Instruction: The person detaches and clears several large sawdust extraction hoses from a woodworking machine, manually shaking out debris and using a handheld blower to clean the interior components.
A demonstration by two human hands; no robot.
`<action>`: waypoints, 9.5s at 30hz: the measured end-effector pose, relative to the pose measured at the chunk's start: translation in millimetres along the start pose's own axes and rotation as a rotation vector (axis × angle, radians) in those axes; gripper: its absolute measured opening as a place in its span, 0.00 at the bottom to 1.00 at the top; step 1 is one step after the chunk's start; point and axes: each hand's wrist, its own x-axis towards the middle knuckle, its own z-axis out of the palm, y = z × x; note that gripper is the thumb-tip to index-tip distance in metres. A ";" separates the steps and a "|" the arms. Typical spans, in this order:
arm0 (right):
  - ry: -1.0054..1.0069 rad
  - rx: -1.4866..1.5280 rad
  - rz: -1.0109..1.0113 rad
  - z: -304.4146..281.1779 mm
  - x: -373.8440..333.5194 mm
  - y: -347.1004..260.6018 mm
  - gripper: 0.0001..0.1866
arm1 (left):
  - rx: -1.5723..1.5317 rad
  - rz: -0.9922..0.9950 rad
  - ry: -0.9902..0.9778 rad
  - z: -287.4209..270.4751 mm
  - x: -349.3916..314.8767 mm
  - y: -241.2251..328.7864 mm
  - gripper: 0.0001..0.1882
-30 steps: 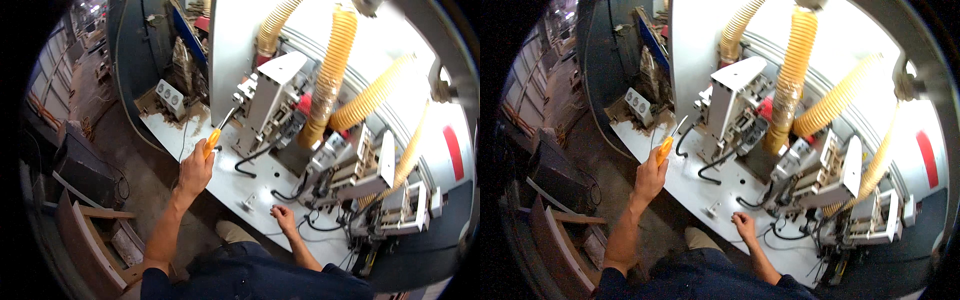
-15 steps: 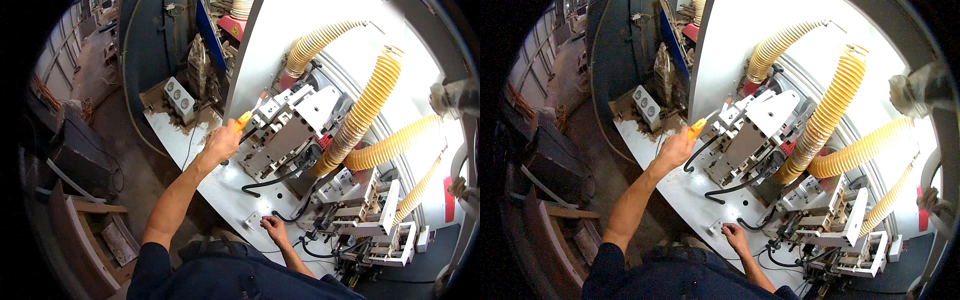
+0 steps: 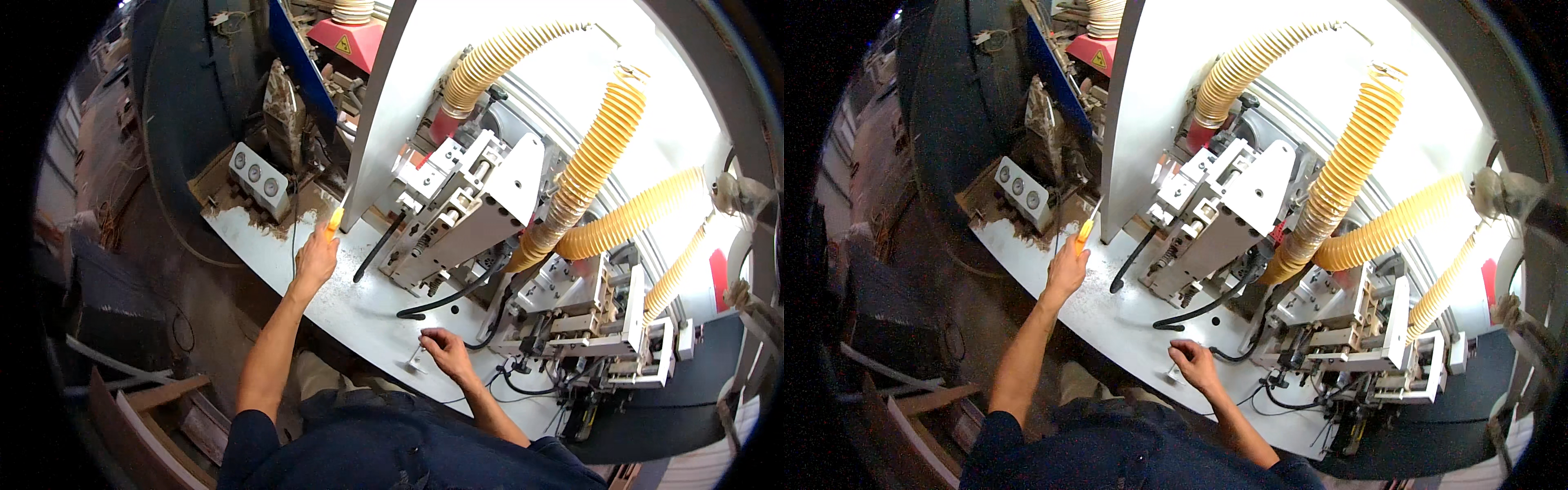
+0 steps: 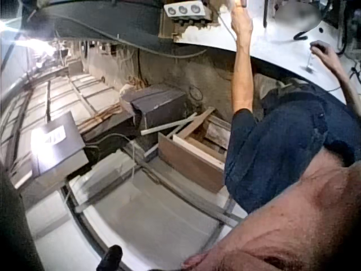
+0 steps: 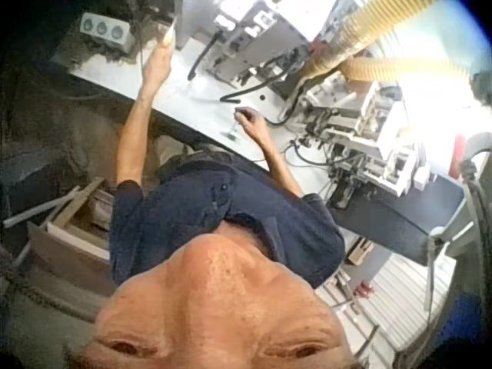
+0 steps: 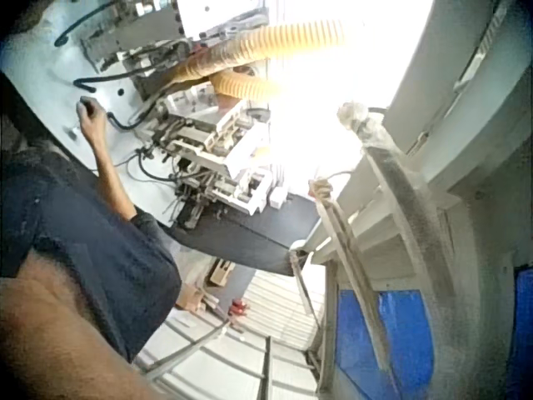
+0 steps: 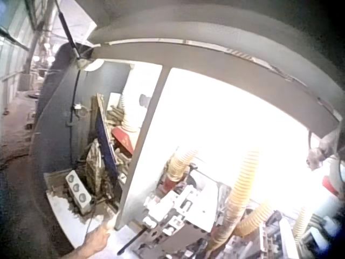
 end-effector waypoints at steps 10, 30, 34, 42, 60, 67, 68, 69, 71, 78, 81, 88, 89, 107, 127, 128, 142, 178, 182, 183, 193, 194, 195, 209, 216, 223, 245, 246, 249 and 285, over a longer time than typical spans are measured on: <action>0.668 0.232 -0.585 26.8 185.6 -249.6 0.23 | 0.138 -0.290 -0.318 70.5 45.3 -155.9 0.27; 1.228 -0.139 -0.125 -81.1 408.2 -299.2 0.48 | 0.288 -0.354 -0.422 114.8 65.0 -196.7 0.33; 1.218 -0.158 -0.117 -84.9 405.5 -297.9 0.43 | 0.308 -0.320 -0.424 115.2 63.6 -197.4 0.36; 1.108 -0.237 -0.297 -108.3 406.0 -285.7 0.37 | 0.257 -0.202 -0.423 109.7 55.4 -203.5 0.41; 0.938 -0.081 -0.513 -127.9 406.1 -283.4 0.32 | 0.196 -0.094 -0.457 98.6 42.1 -214.3 0.43; 1.267 -0.048 -0.264 -98.3 400.3 -324.1 0.35 | 0.230 -0.045 -0.460 98.5 31.4 -220.8 0.43; 1.267 -0.079 -0.286 -101.2 399.8 -323.9 0.35 | 0.235 -0.045 -0.455 100.4 31.2 -222.6 0.41; 1.214 -0.116 -0.345 -99.0 386.1 -332.6 0.35 | 0.236 -0.049 -0.446 101.7 31.7 -223.1 0.40; 1.211 -0.120 -0.444 -100.5 387.5 -314.2 0.34 | 0.242 -0.062 -0.441 103.1 31.8 -224.5 0.38; 1.108 0.151 -0.622 -81.6 342.9 -306.0 0.25 | 0.226 -0.149 -0.500 87.0 42.8 -219.4 0.34; 1.065 0.407 -0.693 -78.8 335.3 -297.1 0.22 | 0.263 -0.109 -0.500 92.5 46.6 -222.4 0.34; 0.974 0.476 -0.531 -63.3 299.3 -295.8 0.23 | 0.291 -0.107 -0.511 98.8 47.4 -228.1 0.35; 0.903 0.408 -0.523 -60.5 291.4 -299.1 0.27 | 0.290 -0.097 -0.505 99.3 49.3 -228.7 0.36; 0.726 0.050 -0.493 -65.3 213.4 -335.8 0.18 | 0.102 0.164 -0.451 49.9 56.6 -162.1 0.34; 0.510 0.078 -0.219 -67.2 257.4 -323.3 0.35 | 0.275 -0.057 -0.440 125.8 51.8 -216.8 0.46; 0.512 0.205 -0.228 -70.8 257.8 -323.6 0.34 | 0.257 -0.061 -0.431 122.4 49.6 -213.5 0.47; 0.308 0.057 -0.199 -91.1 218.9 -326.5 0.40 | -0.379 0.152 -0.258 38.2 53.3 -99.2 0.25; 0.315 1.068 -0.677 20.8 154.5 -277.9 0.15 | -0.931 0.398 -0.429 -117.3 180.0 251.9 0.24; 0.605 1.049 -0.812 31.5 176.9 -286.4 0.12 | -0.978 0.288 -0.498 -113.3 170.2 255.1 0.20; 0.683 0.917 -0.808 32.2 179.9 -287.8 0.12 | -0.963 0.292 -0.511 -114.9 174.4 256.4 0.19; 0.741 0.998 -0.748 4.0 203.2 -309.6 0.11 | -0.866 0.226 -0.511 -105.4 180.1 257.5 0.18; 0.720 0.934 -0.712 -1.1 202.2 -310.0 0.08 | -0.875 0.186 -0.510 -104.4 184.0 257.7 0.19; 0.680 1.032 -0.785 -2.2 201.7 -311.6 0.05 | -0.890 0.181 -0.528 -106.0 184.2 259.2 0.21; 0.939 0.320 -0.649 59.3 191.5 -208.9 0.24 | -0.911 0.499 -0.412 -108.0 185.4 254.3 0.20; 0.367 1.208 -0.849 19.7 199.4 -266.2 0.11 | -0.806 0.485 -0.483 -105.9 178.7 257.6 0.20; 0.598 0.758 -0.845 16.3 224.7 -278.6 0.16 | -0.843 0.338 -0.536 -96.1 177.3 240.5 0.22; 0.373 0.574 -0.661 4.1 167.7 -209.6 0.31 | -0.911 0.662 -0.607 -122.6 189.1 258.8 0.27; 0.427 0.542 -0.636 11.9 157.0 -231.8 0.32 | -0.915 0.579 -0.594 -136.1 185.0 248.4 0.19; 0.581 0.595 -0.641 -9.5 131.4 -288.3 0.35 | -0.816 0.475 -0.475 -145.7 189.8 234.4 0.26; 0.067 0.716 -0.457 -119.9 227.1 -312.5 0.28 | -0.839 0.484 -0.467 -111.0 123.2 170.4 0.24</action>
